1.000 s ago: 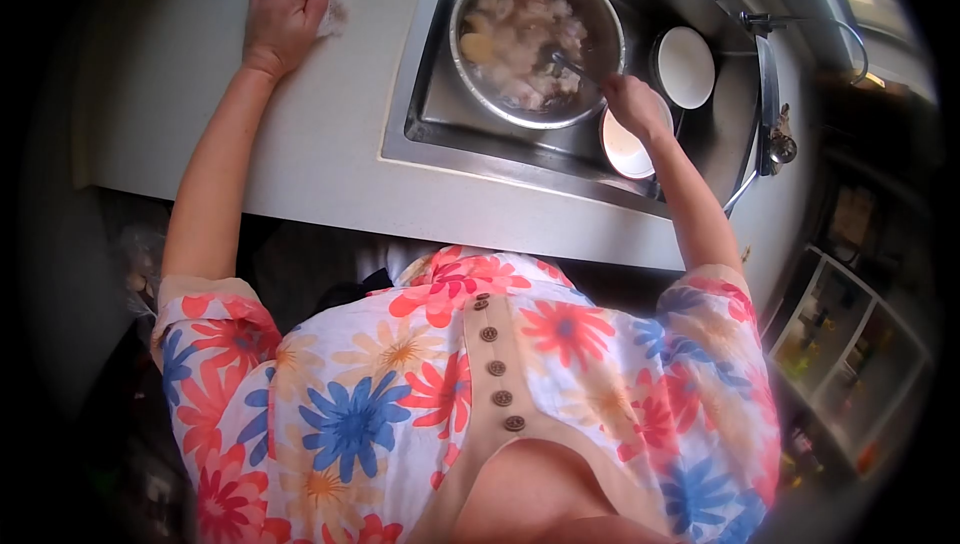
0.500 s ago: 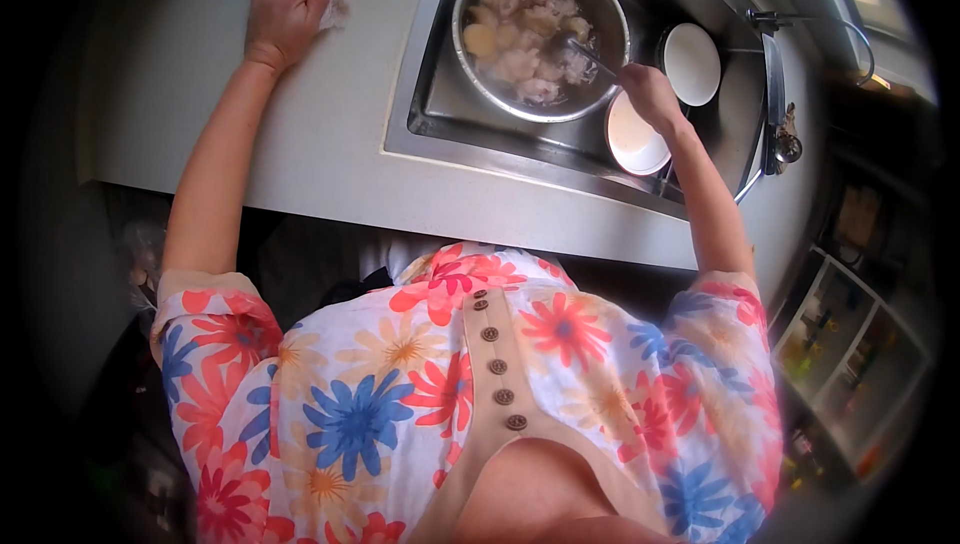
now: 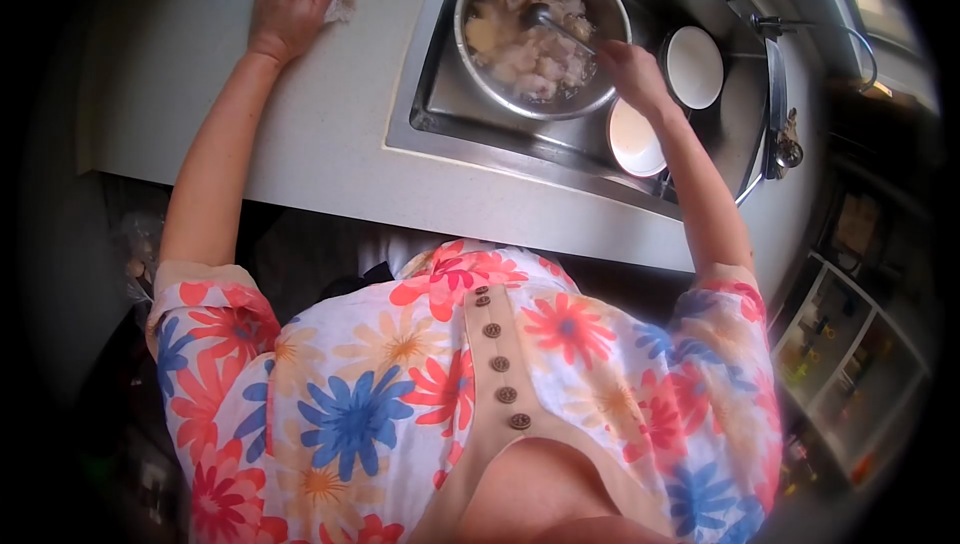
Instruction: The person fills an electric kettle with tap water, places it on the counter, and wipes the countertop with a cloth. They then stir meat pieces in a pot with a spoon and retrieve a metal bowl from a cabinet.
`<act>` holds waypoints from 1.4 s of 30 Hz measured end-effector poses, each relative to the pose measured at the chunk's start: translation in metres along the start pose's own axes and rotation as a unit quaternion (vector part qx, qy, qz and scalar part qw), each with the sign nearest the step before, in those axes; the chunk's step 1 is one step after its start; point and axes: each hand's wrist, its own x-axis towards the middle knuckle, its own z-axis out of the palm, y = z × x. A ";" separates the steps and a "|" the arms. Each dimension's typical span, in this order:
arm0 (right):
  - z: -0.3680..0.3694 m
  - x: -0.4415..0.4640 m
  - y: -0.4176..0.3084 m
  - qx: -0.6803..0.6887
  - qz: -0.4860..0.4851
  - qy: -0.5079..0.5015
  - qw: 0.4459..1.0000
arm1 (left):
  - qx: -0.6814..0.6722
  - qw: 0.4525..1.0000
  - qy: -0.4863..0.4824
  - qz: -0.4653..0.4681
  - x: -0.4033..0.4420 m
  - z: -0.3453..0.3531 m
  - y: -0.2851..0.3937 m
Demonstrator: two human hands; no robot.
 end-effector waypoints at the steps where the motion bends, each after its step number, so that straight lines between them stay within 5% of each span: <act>1: 0.016 0.005 -0.002 -0.035 -0.002 -0.013 0.999 | 0.004 1.000 -0.002 0.002 -0.001 0.001 -0.002; 11: 0.024 -0.006 0.036 -0.105 0.054 -0.025 0.993 | -0.004 1.000 -0.015 -0.013 0.000 -0.002 -0.002; 17: 0.020 0.048 0.016 0.094 0.081 0.063 0.990 | -0.005 1.000 -0.015 -0.015 0.003 -0.004 0.000; 20: 0.039 0.048 -0.011 0.067 0.070 -0.040 0.994 | -0.003 1.000 -0.012 -0.006 0.000 -0.001 -0.003; 28: -0.001 -0.033 0.029 -0.037 0.032 -0.041 0.998 | -0.045 0.995 -0.050 -0.069 0.012 -0.030 0.021; 32: 0.035 -0.019 0.036 -0.117 0.056 -0.052 0.990 | -0.038 0.996 -0.048 -0.063 0.011 -0.027 0.021; 35: 0.049 0.010 0.030 -0.080 0.002 0.006 0.997 | -0.034 0.997 -0.038 -0.051 0.010 -0.025 0.021; 40: 0.012 0.025 0.021 0.051 0.072 0.077 0.993 | -0.035 0.997 -0.038 -0.049 0.008 -0.026 0.019; 42: 0.017 0.032 0.038 0.102 0.114 0.032 0.988 | -0.033 0.998 -0.034 -0.045 0.009 -0.024 0.021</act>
